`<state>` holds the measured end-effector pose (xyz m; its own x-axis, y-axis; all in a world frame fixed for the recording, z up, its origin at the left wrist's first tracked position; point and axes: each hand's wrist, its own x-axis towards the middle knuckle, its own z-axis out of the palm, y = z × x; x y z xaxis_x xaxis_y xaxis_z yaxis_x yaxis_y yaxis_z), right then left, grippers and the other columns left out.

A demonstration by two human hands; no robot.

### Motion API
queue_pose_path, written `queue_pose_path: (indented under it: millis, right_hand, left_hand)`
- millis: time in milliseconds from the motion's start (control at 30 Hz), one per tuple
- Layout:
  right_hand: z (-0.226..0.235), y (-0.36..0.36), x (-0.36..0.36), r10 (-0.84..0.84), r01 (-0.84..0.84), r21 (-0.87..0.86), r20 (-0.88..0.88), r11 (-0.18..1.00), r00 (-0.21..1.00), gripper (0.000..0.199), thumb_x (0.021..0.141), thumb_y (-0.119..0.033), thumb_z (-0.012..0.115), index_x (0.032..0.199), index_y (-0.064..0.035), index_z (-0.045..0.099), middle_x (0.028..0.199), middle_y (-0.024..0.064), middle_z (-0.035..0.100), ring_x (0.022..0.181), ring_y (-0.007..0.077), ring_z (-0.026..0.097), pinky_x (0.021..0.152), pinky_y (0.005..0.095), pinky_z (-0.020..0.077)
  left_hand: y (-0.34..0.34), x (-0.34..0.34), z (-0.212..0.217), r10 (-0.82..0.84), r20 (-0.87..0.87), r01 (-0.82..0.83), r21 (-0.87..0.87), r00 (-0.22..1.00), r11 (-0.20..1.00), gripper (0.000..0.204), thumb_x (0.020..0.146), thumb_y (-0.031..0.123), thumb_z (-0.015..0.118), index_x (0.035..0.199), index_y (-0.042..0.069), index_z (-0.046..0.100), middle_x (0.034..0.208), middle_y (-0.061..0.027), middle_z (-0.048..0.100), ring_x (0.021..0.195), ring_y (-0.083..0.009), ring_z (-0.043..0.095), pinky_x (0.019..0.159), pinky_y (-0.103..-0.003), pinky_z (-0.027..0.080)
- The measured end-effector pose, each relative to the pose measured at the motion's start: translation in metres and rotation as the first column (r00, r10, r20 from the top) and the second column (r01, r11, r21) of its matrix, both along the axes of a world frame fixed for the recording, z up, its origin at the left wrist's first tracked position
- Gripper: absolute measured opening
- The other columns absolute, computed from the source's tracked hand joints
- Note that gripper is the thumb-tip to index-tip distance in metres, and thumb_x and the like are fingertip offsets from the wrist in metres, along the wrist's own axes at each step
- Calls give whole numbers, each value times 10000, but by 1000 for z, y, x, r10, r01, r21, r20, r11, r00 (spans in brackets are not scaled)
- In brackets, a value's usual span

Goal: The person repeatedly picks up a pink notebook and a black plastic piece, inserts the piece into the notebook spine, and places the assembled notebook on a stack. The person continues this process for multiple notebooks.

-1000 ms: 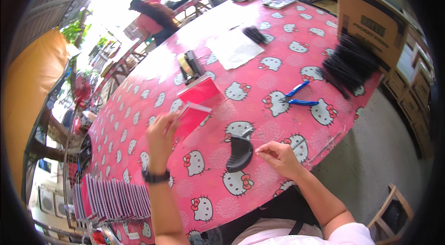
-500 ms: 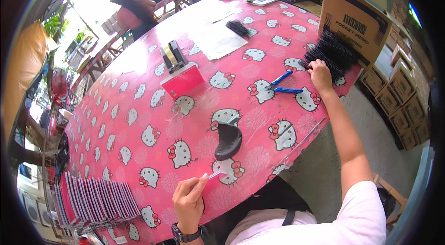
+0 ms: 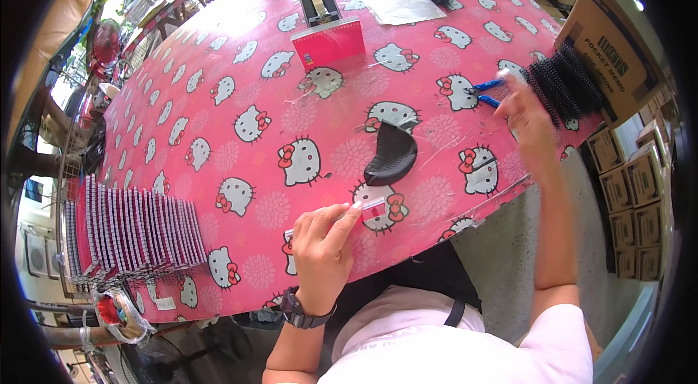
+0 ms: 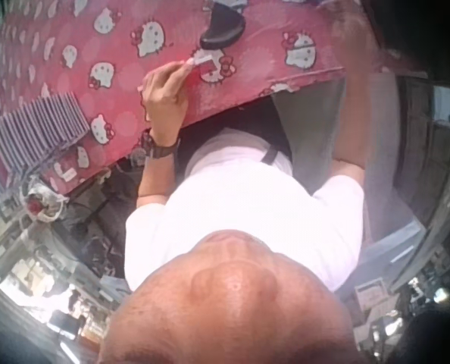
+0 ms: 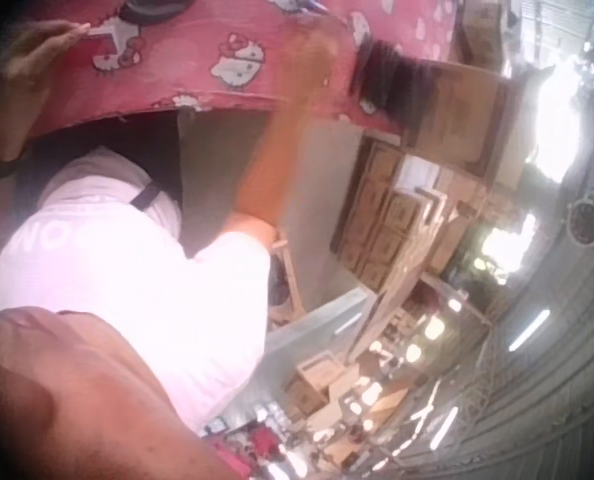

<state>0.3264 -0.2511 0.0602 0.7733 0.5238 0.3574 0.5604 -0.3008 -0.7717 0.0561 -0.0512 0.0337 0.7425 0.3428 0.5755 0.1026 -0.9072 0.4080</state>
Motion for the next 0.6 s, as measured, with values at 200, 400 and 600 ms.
queue_pose_path:
  millis: [200, 400, 600]
  right_hand:
    - [-11, 40, -85, 518, -520, 45, -182, 853, 835, 228, 836, -18, 654, 1061, -52, 660, 877, 58, 618, 760, 127, 598, 667, 270, 480]
    - [-18, 52, -87, 606, -602, 81, -183, 794, 774, 183, 791, -8, 701, 968, -33, 659, 901, 60, 615, 815, 143, 617, 700, 270, 494]
    - [-19, 53, -81, 642, -640, 86, -210, 764, 738, 166, 805, -16, 683, 969, -25, 659, 893, 69, 641, 814, 184, 620, 707, 294, 501]
  left_hand:
    - [-1, -1, -8, -43, 73, 46, -37, 996, 998, 338, 695, -31, 662, 1006, 95, 704, 924, -51, 643, 841, -227, 604, 776, -348, 439]
    - [-1, 2, -7, -43, 102, 51, -78, 994, 996, 200, 742, 48, 730, 931, 103, 696, 852, -11, 641, 788, -194, 593, 713, -332, 418]
    - [-1, 2, -7, -66, 133, 77, -82, 989, 994, 203, 741, 46, 734, 928, 111, 689, 836, -4, 641, 771, -187, 590, 703, -322, 416]
